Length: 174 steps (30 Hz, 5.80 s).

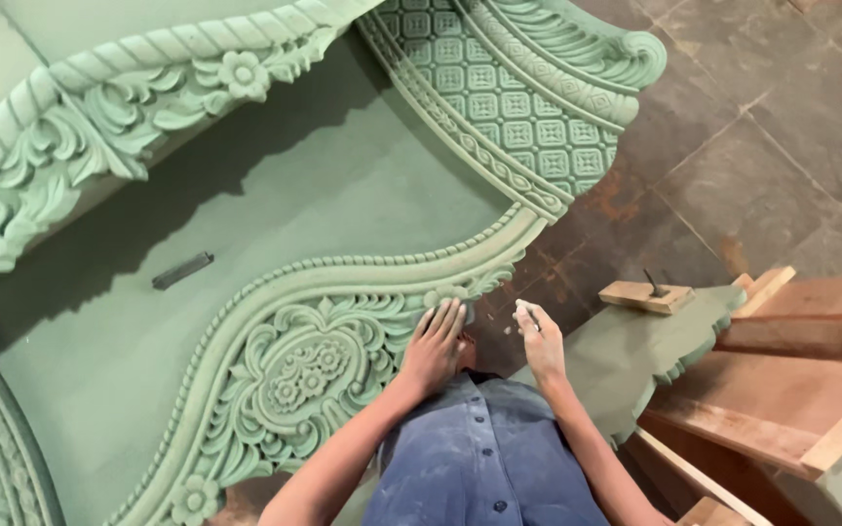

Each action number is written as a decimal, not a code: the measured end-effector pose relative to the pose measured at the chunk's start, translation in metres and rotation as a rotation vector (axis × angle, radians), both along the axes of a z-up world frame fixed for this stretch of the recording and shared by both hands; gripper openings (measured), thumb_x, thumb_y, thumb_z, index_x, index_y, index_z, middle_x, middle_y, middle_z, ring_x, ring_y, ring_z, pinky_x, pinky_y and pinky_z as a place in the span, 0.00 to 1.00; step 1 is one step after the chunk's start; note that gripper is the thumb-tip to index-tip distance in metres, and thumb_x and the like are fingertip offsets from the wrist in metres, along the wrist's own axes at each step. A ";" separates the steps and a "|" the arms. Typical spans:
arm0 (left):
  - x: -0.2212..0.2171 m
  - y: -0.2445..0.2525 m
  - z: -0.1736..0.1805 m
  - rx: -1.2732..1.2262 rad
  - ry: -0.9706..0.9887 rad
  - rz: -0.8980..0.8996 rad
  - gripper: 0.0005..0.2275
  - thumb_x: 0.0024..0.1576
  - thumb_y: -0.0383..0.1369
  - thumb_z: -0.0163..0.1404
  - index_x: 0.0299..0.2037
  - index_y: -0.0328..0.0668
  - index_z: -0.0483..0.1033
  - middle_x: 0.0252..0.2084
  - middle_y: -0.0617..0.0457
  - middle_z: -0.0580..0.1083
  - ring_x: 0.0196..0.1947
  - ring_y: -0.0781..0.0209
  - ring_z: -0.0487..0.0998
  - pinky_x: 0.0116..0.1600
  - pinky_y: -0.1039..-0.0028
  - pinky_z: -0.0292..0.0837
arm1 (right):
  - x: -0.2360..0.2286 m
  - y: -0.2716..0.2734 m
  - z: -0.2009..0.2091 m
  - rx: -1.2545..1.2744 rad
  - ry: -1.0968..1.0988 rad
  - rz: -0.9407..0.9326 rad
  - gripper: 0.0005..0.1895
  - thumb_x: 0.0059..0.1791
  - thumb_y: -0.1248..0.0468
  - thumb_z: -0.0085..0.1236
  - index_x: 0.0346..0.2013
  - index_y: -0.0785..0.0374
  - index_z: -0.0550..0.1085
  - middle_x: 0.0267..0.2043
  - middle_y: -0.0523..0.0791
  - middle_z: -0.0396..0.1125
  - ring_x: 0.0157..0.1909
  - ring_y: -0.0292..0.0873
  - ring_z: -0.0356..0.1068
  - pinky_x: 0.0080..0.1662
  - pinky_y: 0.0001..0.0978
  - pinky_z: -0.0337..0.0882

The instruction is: The person sands the surface of a large, light green decorative panel with intricate floral and geometric carvings using a small sanding block. They move the block across the raised patterns and edges to smooth the surface.

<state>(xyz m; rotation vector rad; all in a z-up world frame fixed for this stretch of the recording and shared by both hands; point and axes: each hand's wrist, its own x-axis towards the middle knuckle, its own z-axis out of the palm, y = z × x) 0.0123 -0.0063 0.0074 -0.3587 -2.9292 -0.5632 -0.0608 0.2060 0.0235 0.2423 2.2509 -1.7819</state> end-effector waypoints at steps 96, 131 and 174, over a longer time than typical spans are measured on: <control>0.046 -0.009 0.044 0.790 -0.095 0.690 0.09 0.64 0.32 0.50 0.45 0.34 0.79 0.41 0.41 0.78 0.42 0.42 0.79 0.49 0.60 0.72 | 0.003 -0.052 0.011 0.565 0.584 0.714 0.24 0.45 0.75 0.49 0.56 0.61 0.73 0.57 0.48 0.72 0.61 0.55 0.70 0.57 0.49 0.68; 0.036 -0.027 0.041 0.879 -0.073 0.737 0.09 0.63 0.33 0.52 0.45 0.34 0.79 0.44 0.41 0.79 0.47 0.41 0.79 0.53 0.60 0.72 | -0.038 -0.095 -0.001 0.632 0.374 0.632 0.10 0.47 0.68 0.62 0.39 0.70 0.73 0.31 0.61 0.70 0.38 0.67 0.71 0.37 0.54 0.70; -0.038 0.162 0.038 1.006 0.445 1.957 0.10 0.64 0.32 0.49 0.45 0.33 0.78 0.42 0.40 0.79 0.43 0.44 0.81 0.50 0.63 0.74 | -0.148 -0.145 0.010 0.128 0.916 1.978 0.04 0.52 0.66 0.55 0.38 0.64 0.71 0.29 0.53 0.70 0.31 0.61 0.70 0.33 0.53 0.68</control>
